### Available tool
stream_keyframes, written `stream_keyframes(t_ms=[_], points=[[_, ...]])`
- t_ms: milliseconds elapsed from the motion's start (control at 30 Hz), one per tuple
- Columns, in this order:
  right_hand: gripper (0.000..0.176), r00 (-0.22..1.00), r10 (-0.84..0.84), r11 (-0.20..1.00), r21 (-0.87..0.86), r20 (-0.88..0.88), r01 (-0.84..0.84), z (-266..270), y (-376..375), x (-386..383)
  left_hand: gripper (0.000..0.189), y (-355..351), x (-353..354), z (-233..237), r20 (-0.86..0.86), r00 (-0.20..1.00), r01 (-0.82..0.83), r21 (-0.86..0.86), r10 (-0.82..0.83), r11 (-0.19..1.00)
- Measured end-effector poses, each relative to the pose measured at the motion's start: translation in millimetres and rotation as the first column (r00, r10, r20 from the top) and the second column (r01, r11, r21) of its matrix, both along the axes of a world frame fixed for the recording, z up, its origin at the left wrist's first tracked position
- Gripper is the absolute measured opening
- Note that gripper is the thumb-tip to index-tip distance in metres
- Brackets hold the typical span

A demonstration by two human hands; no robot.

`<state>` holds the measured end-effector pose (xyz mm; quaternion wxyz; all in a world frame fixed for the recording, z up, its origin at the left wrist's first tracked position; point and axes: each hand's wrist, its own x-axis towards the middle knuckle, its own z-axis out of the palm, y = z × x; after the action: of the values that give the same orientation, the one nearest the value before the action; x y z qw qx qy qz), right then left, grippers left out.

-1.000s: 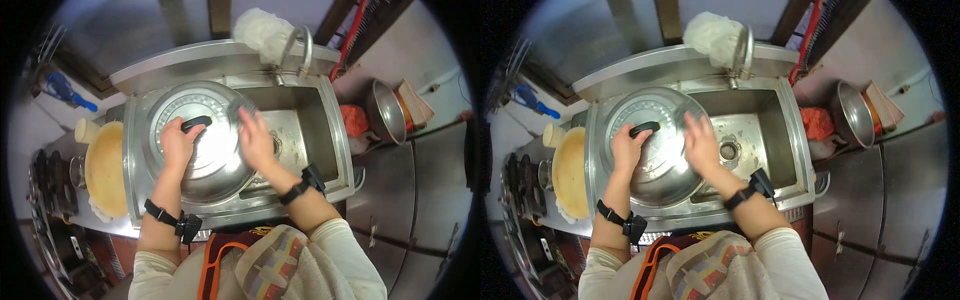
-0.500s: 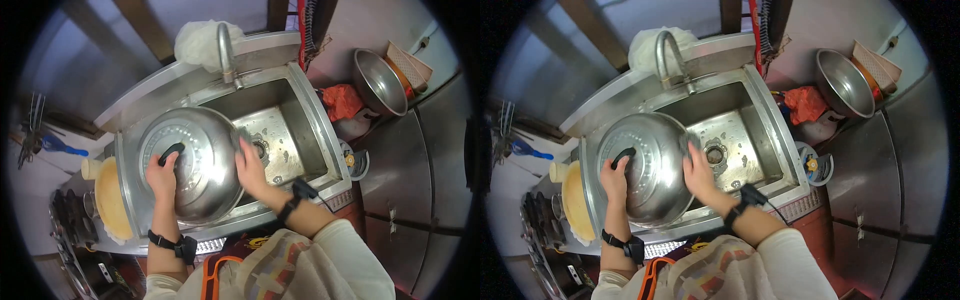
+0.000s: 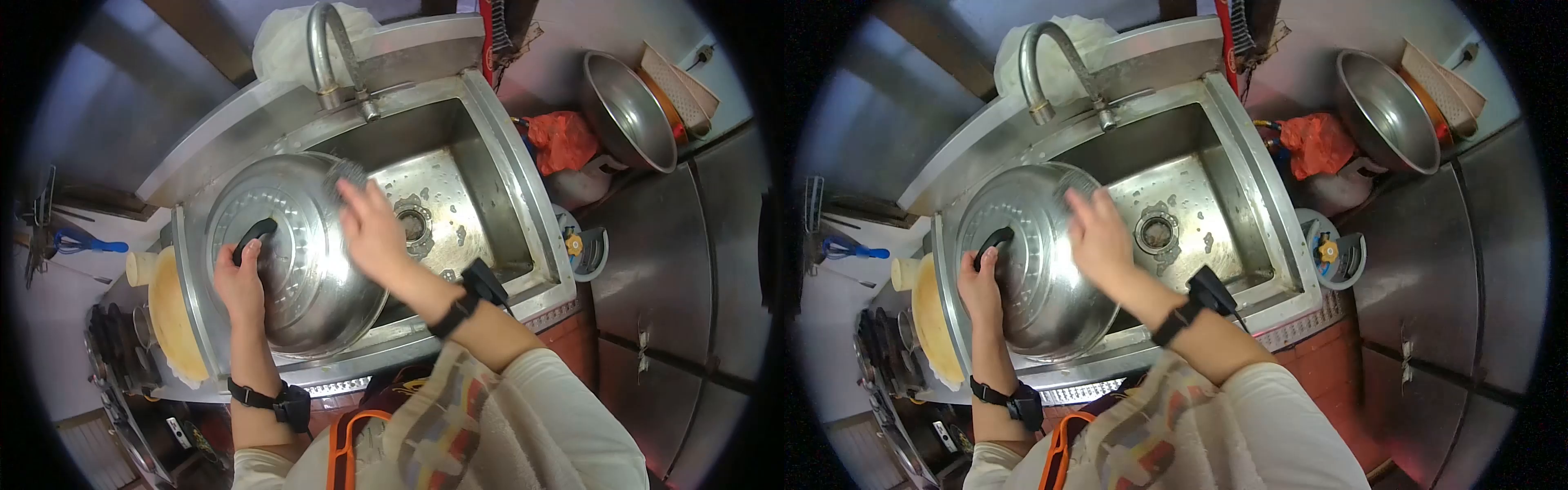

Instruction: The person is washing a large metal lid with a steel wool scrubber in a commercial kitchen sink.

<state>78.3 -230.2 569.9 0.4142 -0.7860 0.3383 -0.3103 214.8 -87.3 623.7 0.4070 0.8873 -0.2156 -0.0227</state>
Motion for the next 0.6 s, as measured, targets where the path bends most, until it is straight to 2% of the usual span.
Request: stream_keyframes(t_ms=[33,67,100,167,233,267,300,333,367,433,467,533,567,600], points=[[0.038,0.997,0.079,0.984,-0.158,0.002,-0.077,7.5,21.1,-10.2,0.026,-0.9,-0.2,2.5,-0.012,1.000,0.002,0.009,-0.002,1.000],[0.038,0.965,0.254,0.898,-0.354,-0.070,-0.262,20.4,46.3,-21.7,0.026,-1.0,-0.6,3.8,-0.024,1.000,0.003,0.016,-0.002,1.000],[0.038,0.899,0.404,0.737,-0.520,-0.172,-0.431,29.0,63.3,-28.8,0.024,-1.0,-0.7,2.2,-0.043,0.999,0.019,-0.019,-0.019,1.000],[0.036,0.870,0.444,0.695,-0.530,-0.216,-0.486,24.9,70.2,-26.2,0.020,0.1,1.3,-0.1,-0.072,0.995,0.059,-0.089,-0.066,0.994],[0.034,0.916,0.319,0.726,-0.560,-0.242,-0.400,28.1,53.7,-18.2,0.016,4.3,2.6,5.5,-0.157,0.982,0.093,-0.101,-0.108,0.991],[0.034,0.961,0.196,0.786,-0.555,-0.193,-0.272,24.4,27.5,-5.3,0.016,5.5,3.5,7.2,-0.181,0.975,0.109,-0.113,-0.129,0.988],[0.035,0.956,0.206,0.913,-0.310,-0.210,-0.265,39.6,0.6,2.2,0.016,9.2,3.6,8.5,-0.208,0.967,0.126,-0.121,-0.149,0.985],[0.035,0.971,0.175,0.968,-0.154,-0.162,-0.200,43.1,-21.0,11.5,0.016,13.8,3.0,8.6,-0.260,0.950,0.126,-0.187,-0.173,0.974],[0.032,0.996,-0.046,0.865,-0.501,-0.078,0.000,15.3,-34.0,26.8,0.018,16.7,3.2,8.5,-0.306,0.930,0.128,-0.253,-0.205,0.959],[0.029,0.984,0.112,0.924,-0.349,-0.139,-0.155,39.8,-14.6,23.0,0.024,15.8,4.8,8.0,-0.381,0.878,0.130,-0.392,-0.289,0.911],[0.030,0.946,0.232,0.856,-0.415,-0.226,-0.309,44.3,13.3,15.9,0.025,13.9,5.3,7.3,-0.385,0.871,0.129,-0.420,-0.305,0.899],[0.031,0.806,0.454,0.641,-0.488,-0.380,-0.592,53.2,69.5,1.4,0.029,16.2,5.7,6.3,-0.400,0.857,0.117,-0.463,-0.325,0.878],[0.032,0.797,0.541,0.628,-0.502,-0.268,-0.595,44.6,90.7,-6.5,0.028,16.8,5.5,7.3,-0.412,0.852,0.116,-0.454,-0.324,0.883],[0.033,0.788,0.559,0.644,-0.462,-0.259,-0.609,45.0,88.9,-6.0,0.028,16.8,5.4,9.7,-0.423,0.846,0.118,-0.446,-0.325,0.887]])
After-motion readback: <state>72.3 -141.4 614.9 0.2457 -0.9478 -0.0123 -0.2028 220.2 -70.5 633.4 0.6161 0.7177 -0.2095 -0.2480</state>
